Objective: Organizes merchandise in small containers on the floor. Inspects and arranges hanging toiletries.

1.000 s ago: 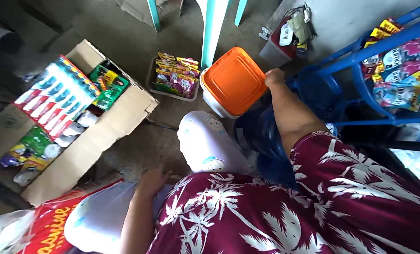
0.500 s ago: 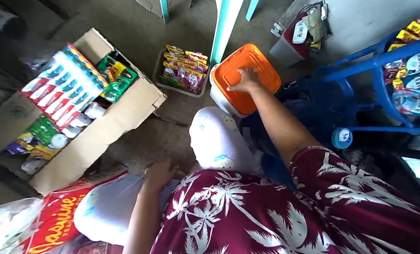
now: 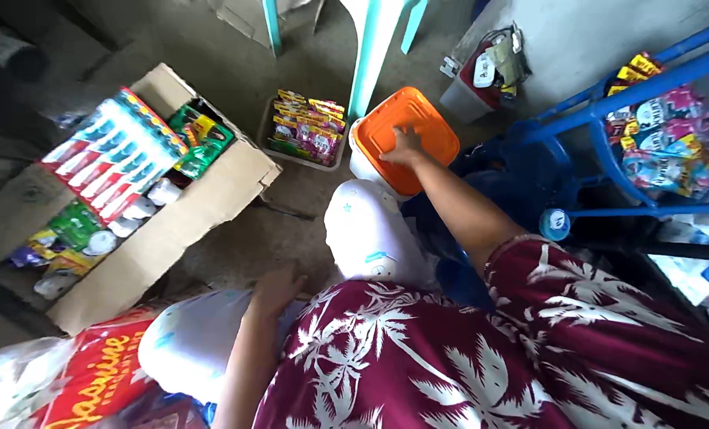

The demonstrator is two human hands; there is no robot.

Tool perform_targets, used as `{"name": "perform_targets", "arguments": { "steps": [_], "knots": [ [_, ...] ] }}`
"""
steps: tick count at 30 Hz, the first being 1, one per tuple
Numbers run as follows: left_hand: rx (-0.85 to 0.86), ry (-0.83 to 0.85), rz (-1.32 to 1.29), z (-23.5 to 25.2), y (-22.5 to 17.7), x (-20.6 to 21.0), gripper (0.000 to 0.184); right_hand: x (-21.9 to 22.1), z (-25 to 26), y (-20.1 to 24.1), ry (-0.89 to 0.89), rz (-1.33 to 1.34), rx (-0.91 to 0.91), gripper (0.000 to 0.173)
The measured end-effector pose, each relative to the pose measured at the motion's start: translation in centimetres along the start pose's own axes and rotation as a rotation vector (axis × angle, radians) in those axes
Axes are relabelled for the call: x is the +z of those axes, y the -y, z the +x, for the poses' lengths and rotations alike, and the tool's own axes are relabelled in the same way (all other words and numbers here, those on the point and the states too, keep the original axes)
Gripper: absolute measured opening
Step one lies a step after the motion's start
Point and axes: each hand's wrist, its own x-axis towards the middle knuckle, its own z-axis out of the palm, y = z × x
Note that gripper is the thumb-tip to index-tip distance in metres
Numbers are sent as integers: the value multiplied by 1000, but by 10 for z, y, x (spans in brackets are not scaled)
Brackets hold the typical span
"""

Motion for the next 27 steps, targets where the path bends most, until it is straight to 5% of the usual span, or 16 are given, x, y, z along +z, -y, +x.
{"name": "perform_targets", "arguments": {
  "steps": [3,7,14,21,24,27],
  "knots": [
    [12,16,7,-3,1,5,54,28,-33,7,-290,-57,-280,66],
    [-36,11,-14,-6,10,8,57,85,-33,-8,-398,-286,-595,63],
    [-63,37,-6,-5,10,5,59,99,-12,-31,-407,-438,-551,65],
    [-98,79,16,0,2,-3,57,45,34,-66,-302,-418,-460,80],
    [-95,84,28,3,3,-2,59,21,49,-78,-231,-338,-407,74],
    [-111,83,33,6,2,-4,60,0,58,-72,-310,-150,-243,76]
  ]
}}
